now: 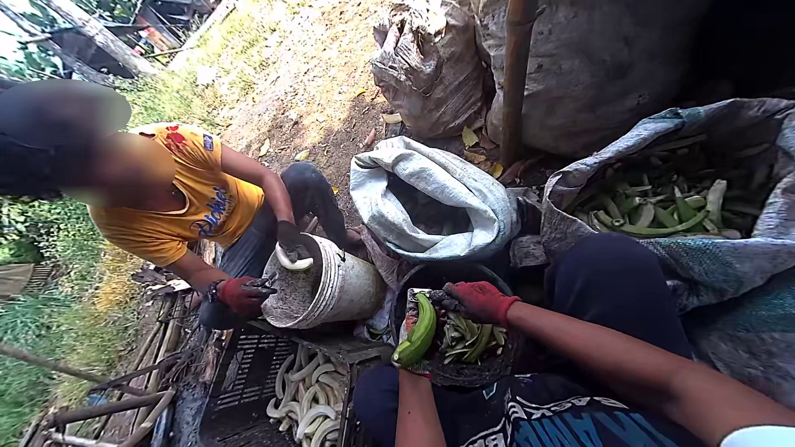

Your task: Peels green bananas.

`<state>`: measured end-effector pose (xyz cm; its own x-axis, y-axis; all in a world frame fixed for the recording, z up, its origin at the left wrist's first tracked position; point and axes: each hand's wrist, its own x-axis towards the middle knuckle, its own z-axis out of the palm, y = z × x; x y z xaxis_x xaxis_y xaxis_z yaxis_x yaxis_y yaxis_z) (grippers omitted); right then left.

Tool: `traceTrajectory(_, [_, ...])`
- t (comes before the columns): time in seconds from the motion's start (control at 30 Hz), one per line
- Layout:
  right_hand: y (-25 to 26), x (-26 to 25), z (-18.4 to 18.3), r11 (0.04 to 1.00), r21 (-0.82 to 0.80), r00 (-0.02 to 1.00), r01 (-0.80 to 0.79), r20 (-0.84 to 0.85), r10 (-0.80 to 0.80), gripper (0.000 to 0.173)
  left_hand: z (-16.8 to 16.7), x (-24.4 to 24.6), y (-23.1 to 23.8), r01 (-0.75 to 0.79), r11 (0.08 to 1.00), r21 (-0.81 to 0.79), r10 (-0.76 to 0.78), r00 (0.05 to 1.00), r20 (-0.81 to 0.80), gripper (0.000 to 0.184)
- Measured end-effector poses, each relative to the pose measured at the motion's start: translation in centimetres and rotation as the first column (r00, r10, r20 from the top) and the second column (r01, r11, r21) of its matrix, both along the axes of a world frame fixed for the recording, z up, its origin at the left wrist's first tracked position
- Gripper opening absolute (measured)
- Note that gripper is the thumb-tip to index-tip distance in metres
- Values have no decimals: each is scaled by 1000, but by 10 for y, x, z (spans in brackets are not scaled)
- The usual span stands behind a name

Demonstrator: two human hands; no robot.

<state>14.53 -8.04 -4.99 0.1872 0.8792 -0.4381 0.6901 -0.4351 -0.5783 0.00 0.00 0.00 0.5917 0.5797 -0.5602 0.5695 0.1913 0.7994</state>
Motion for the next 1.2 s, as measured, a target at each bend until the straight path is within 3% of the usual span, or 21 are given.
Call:
traceTrajectory(0.1, [7,6,-6,997,-60,998,58,11,-57,37,-16,-1,-8,-57,977,-204,79,992,102,42])
traceTrajectory(0.13, [8,11,-7,993,-83,996,84,17,-83,39,2,19,-29,-361,893,-270,350,932,-90,44])
traceTrajectory(0.2, [10,18,-6,986,-118,993,117,28,-115,40,-56,-17,-8,-168,925,-341,257,937,235,45])
traceTrajectory(0.23, [10,22,-2,982,-120,989,145,39,-141,41,-80,-30,3,-173,928,-332,283,904,321,42])
traceTrajectory(0.3, [4,28,7,971,-117,977,210,60,-204,40,-108,-43,22,-272,826,-493,470,816,337,44])
traceTrajectory(0.37, [-3,27,15,975,-85,979,203,44,-200,39,-102,-37,31,-385,752,-535,593,749,294,41])
traceTrajectory(0.5, [-25,9,12,1000,12,995,-28,-99,29,35,-88,-33,42,-374,824,-427,528,779,338,34])
traceTrajectory(0.63, [-51,-14,7,974,172,953,-150,-237,188,34,-72,-18,47,-361,768,-529,570,761,308,43])
traceTrajectory(0.7, [-59,-20,12,969,200,949,-143,-251,192,34,-45,-4,35,-440,744,-503,610,754,244,43])
traceTrajectory(0.83, [-58,-25,9,976,136,953,-168,-229,196,36,-82,-10,48,-307,695,-650,608,733,305,45])
traceTrajectory(1.03, [-37,-25,-9,994,-6,987,-112,-119,111,37,-60,-2,33,-315,764,-563,555,766,325,44])
traceTrajectory(1.13, [-23,-21,-15,998,-47,999,-30,-19,29,39,-80,-13,34,-215,754,-621,509,789,345,49])
traceTrajectory(1.2, [-13,-21,-17,998,-58,999,34,39,-32,43,-87,-20,30,-209,801,-562,463,811,358,47])
